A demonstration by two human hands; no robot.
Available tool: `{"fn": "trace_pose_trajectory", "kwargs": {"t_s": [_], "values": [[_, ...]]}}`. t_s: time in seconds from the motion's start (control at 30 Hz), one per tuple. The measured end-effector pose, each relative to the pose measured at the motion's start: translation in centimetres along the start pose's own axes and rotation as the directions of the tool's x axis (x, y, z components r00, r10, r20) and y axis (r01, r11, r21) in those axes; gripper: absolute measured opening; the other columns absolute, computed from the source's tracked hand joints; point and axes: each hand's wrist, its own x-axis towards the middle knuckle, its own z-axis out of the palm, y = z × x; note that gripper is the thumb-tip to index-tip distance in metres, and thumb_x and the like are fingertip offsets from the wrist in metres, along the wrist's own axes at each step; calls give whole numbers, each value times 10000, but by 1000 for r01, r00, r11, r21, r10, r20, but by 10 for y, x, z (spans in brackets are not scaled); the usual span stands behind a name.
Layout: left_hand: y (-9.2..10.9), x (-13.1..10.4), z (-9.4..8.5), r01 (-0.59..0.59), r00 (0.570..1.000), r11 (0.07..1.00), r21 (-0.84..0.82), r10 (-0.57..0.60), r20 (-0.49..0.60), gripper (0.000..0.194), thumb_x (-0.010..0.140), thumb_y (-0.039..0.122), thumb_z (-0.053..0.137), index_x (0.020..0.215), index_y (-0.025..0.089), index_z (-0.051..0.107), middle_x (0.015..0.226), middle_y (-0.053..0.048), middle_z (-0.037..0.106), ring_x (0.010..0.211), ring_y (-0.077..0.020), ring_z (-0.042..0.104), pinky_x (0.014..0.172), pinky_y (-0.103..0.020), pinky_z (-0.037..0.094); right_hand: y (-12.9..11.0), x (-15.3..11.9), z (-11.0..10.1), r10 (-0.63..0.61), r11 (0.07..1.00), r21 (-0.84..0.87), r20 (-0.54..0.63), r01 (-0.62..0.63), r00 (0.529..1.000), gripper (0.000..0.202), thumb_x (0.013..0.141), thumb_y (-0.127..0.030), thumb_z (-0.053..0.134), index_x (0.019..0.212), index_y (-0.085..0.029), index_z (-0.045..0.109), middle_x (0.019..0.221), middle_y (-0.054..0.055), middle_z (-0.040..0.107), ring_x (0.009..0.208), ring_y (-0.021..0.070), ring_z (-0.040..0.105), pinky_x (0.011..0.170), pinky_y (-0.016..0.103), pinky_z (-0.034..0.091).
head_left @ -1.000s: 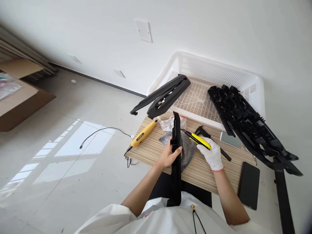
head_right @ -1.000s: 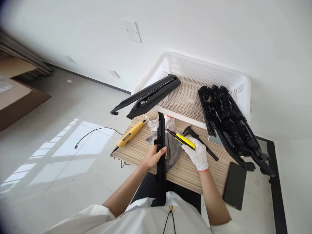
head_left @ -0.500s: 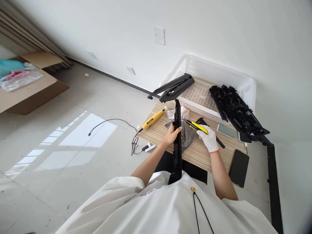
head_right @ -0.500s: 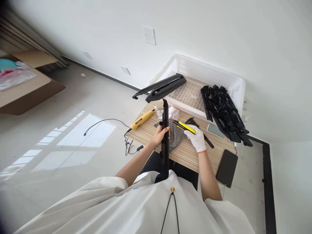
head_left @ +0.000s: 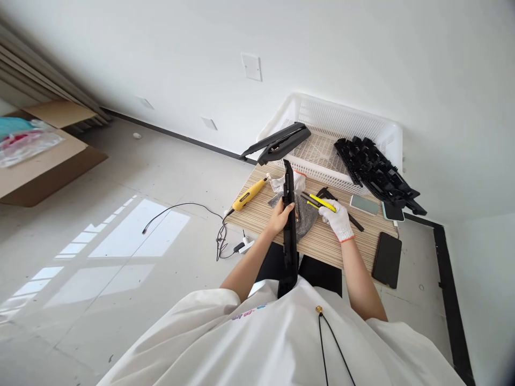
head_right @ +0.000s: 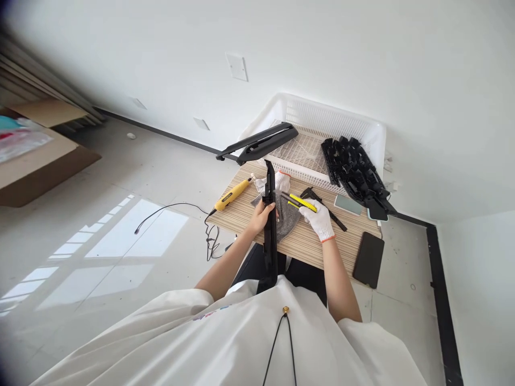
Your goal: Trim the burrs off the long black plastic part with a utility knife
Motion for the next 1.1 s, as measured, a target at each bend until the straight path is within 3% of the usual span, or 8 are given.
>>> {"fn": "trace_pose_trajectory", "kwargs": {"t_s": [0.27, 0.4, 0.5, 0.63, 0.77, 0.97, 1.1], "values": [[-12, -1, -6, -16, 993, 998, 68, 8, 119, 208, 875, 401, 530, 947, 220, 456, 688, 24, 699, 543, -147, 640, 551, -282, 502, 7, -3, 1, -60, 998, -13, 31, 60, 998, 386, 723, -409, 748, 1036, -185, 732, 647, -36, 631, 483, 95, 494, 466, 240, 423], [-15, 4, -6, -23, 994, 997, 76, 15, 105, 191, 882, 377, 508, 995, 230, 462, 677, 37, 683, 553, -157, 639, 577, -299, 497, 5, -3, 4, -109, 992, -74, -57, 105, 992, 350, 765, -433, 726, 1027, -200, 729, 647, -35, 630, 462, 94, 496, 438, 237, 411], [-18, 6, -4, -76, 993, 993, 93, 66, 100, 175, 884, 350, 509, 1000, 234, 449, 660, 45, 664, 547, -155, 631, 587, -302, 498, 5, -4, 7, -158, 980, -123, -10, 155, 987, 314, 750, -415, 748, 975, -197, 729, 619, -39, 614, 440, 86, 475, 413, 229, 391], [-25, 6, -5, -188, 981, 963, 195, 172, 94, 146, 906, 317, 523, 1006, 229, 464, 668, 38, 667, 606, -162, 652, 653, -315, 516, 7, -5, 11, -174, 983, -87, -114, 164, 978, 283, 765, -379, 737, 981, -198, 710, 629, -44, 609, 425, 74, 463, 394, 216, 378], [-28, 8, -7, -228, 972, 945, 235, 207, 110, 162, 929, 358, 543, 991, 227, 470, 656, 39, 647, 641, -170, 670, 667, -320, 520, 7, -5, 12, -181, 980, -95, -70, 174, 981, 261, 760, -347, 752, 969, -197, 709, 617, -46, 599, 429, 73, 467, 400, 214, 384], [-27, 13, -6, -181, 979, 968, 176, 159, 131, 276, 918, 456, 600, 1015, 225, 483, 666, 33, 643, 633, -170, 677, 634, -314, 528, 11, 1, 9, -174, 982, -80, -58, 169, 983, 290, 771, -333, 743, 1032, -211, 707, 699, -31, 623, 471, 74, 487, 422, 210, 400], [-27, 11, -5, -232, 971, 956, 179, 217, 101, 389, 883, 567, 637, 1014, 228, 500, 686, 31, 637, 648, -170, 700, 625, -302, 537, 12, 2, 9, -180, 982, -75, -57, 176, 982, 309, 783, -355, 729, 1060, -221, 704, 708, -29, 621, 476, 76, 486, 429, 213, 408]]}}
